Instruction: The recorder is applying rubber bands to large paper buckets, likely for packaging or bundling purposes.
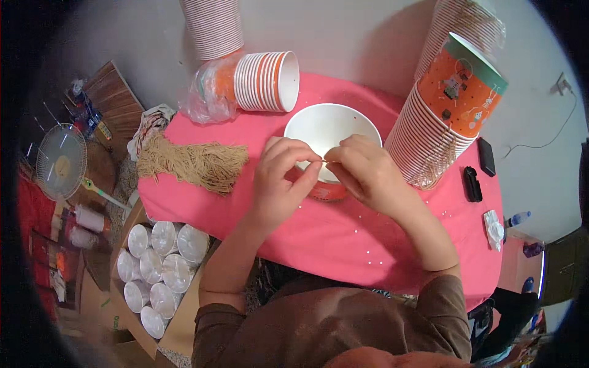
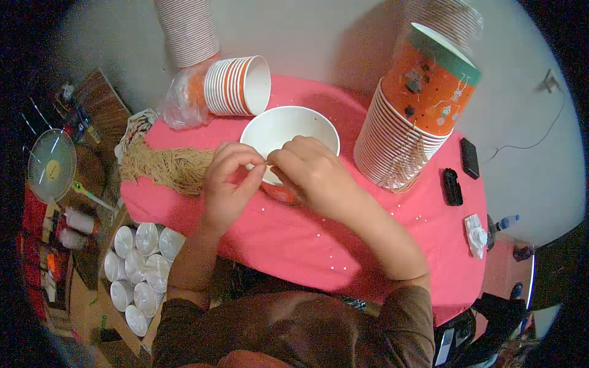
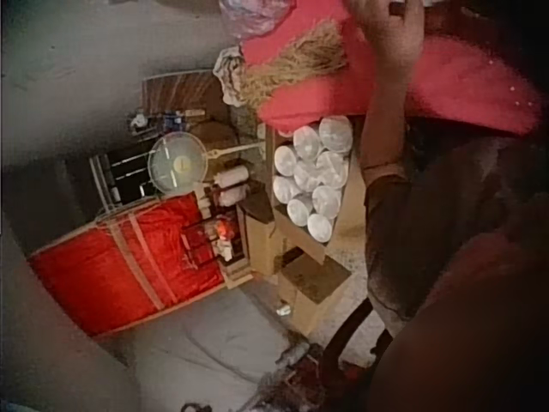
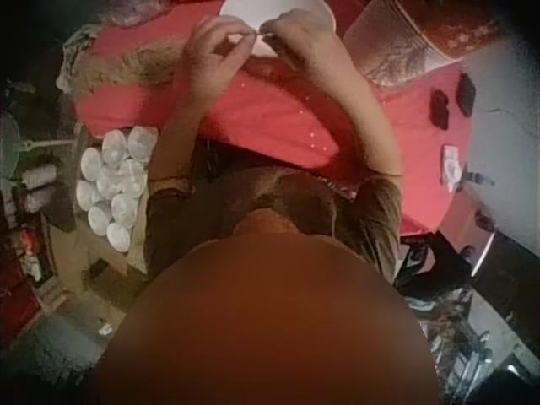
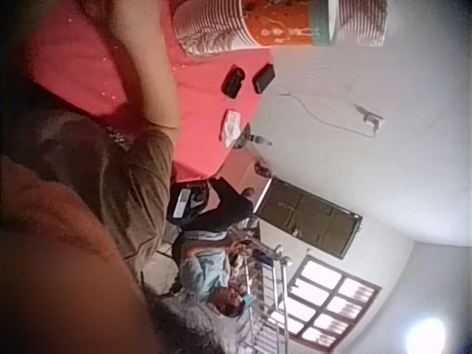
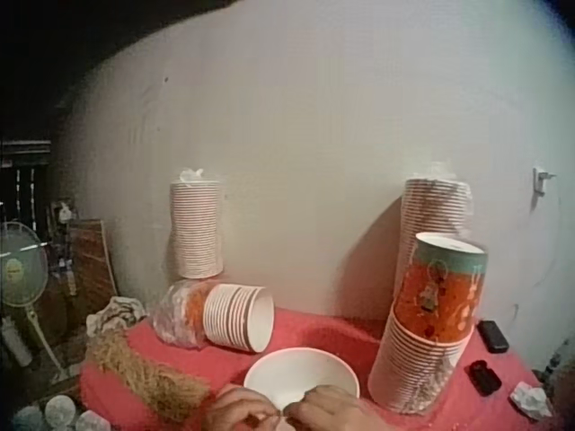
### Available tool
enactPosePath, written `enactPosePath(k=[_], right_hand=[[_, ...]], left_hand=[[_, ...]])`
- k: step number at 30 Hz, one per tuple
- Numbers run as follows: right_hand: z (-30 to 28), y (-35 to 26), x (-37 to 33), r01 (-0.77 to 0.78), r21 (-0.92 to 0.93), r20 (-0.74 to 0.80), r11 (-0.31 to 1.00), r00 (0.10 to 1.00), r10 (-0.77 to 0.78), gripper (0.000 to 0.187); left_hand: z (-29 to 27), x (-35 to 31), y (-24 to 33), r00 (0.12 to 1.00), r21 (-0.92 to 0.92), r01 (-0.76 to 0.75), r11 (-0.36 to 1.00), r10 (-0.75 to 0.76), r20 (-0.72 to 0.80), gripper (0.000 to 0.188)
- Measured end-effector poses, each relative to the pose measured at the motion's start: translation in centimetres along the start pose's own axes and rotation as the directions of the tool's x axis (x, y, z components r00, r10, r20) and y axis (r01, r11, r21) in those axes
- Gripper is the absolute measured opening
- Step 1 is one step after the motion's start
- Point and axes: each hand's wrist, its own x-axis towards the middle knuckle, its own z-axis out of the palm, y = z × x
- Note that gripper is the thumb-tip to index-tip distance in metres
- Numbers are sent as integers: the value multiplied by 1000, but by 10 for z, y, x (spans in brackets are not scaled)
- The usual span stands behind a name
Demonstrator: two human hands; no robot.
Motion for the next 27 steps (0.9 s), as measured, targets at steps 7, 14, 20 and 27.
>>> enactPosePath(k=[7,14,20,27], right_hand=[[-16,4,4,219,-416,-14,882,969,-247,22],[-31,9,6,138,-501,-95,854,973,-213,21],[-34,11,-2,53,-305,-137,951,986,-98,20],[-45,-4,-15,-443,655,167,613,875,454,6]], left_hand=[[0,-14,-10,1000,62,14,998,-13,-22,17],[-5,-23,-19,999,70,44,997,-45,12,19],[-4,-45,-5,995,239,-9,971,33,-96,25],[22,-29,-3,970,-13,200,980,-196,144,20]])
